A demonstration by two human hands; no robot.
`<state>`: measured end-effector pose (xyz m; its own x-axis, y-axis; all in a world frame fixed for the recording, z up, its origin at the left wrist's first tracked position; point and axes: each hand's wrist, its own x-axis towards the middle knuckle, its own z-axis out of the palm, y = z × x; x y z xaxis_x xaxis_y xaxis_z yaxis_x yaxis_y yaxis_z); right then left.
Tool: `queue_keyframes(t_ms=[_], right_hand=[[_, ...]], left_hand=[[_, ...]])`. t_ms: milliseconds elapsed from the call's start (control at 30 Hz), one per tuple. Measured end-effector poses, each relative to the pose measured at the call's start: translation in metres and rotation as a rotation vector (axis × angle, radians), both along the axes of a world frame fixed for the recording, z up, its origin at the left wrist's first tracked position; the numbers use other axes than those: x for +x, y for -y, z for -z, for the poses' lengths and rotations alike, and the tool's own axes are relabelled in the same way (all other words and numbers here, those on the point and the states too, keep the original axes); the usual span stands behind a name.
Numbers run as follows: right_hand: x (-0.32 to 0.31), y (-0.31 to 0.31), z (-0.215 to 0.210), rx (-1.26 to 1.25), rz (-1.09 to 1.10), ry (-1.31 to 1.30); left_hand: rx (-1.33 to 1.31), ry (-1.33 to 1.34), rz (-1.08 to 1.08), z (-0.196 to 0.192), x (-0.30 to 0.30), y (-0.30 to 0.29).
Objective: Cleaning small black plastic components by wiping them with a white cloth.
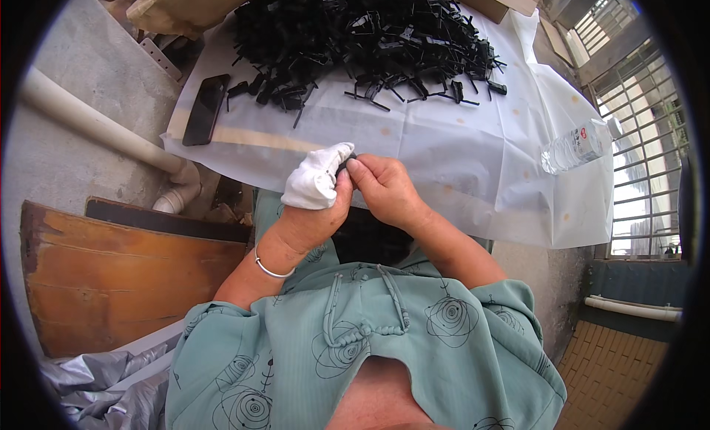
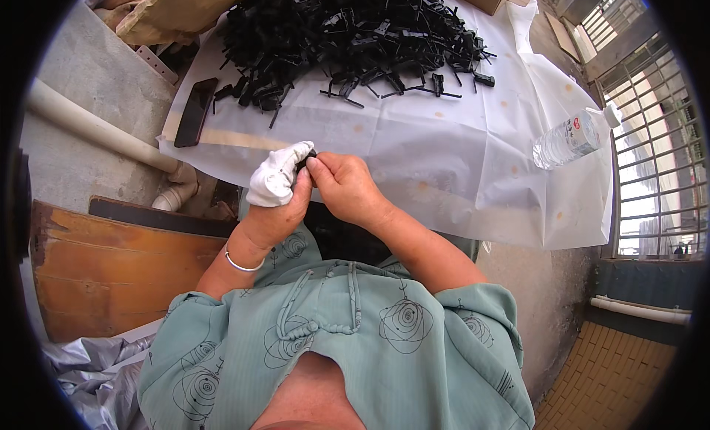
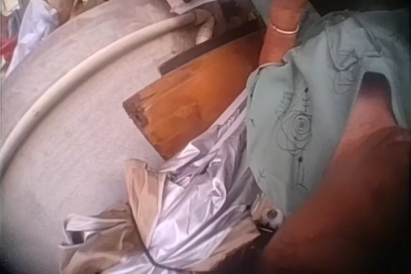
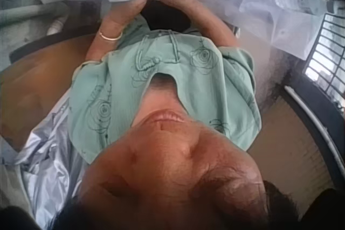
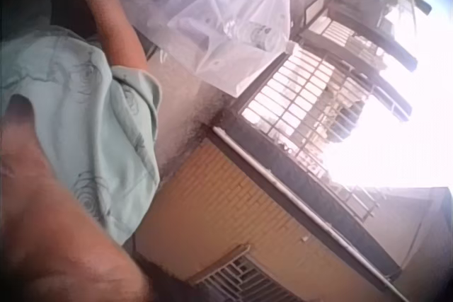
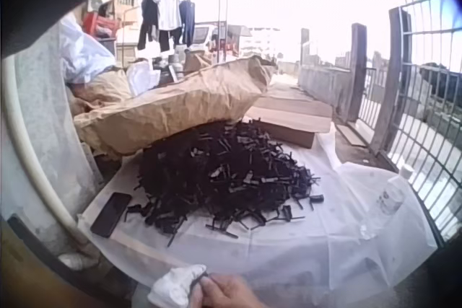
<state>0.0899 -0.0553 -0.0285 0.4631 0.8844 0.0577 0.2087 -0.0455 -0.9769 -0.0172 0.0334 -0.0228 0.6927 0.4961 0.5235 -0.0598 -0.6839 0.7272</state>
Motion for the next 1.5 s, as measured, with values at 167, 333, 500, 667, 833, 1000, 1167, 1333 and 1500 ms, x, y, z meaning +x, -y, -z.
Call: queue_keyframes(t_ms=[167,333,500,667,833,1000,1167,1333,1500], right_hand=[[-0.005,-0.005,0.013,-0.015,0.050,-0.065],[0.011,0.004,-0.003,0.052,-0.053,0.030],[0.026,0.012,-0.013,-0.150,-0.165,0.406],[0.027,0.014,-0.016,0.115,-0.021,0.395],[0.020,0.004,-0.015,0.225,-0.017,0.353],[0.020,0.008,-0.020,0.065,-0.068,0.248],[0.018,0.008,-0.025,-0.002,-0.174,0.260],[0.020,0.003,-0.018,-0.045,-0.232,0.246],[0.006,-0.003,-0.005,0.098,-0.072,0.284]], left_hand=[[0.069,-0.040,-0.047,0.005,-0.003,0.001],[-0.423,0.023,0.089,0.002,0.002,0.001],[-0.893,0.038,0.225,-0.002,-0.005,-0.013],[-0.792,-0.086,0.206,-0.013,-0.005,-0.012],[-0.770,-0.053,0.368,-0.014,-0.003,-0.002],[-0.762,-0.144,0.326,-0.010,-0.005,-0.007],[-0.693,-0.050,0.305,-0.003,-0.001,-0.007],[-0.299,-0.126,0.179,-0.006,0.003,-0.001],[-0.140,-0.130,0.109,-0.001,0.004,-0.002]])
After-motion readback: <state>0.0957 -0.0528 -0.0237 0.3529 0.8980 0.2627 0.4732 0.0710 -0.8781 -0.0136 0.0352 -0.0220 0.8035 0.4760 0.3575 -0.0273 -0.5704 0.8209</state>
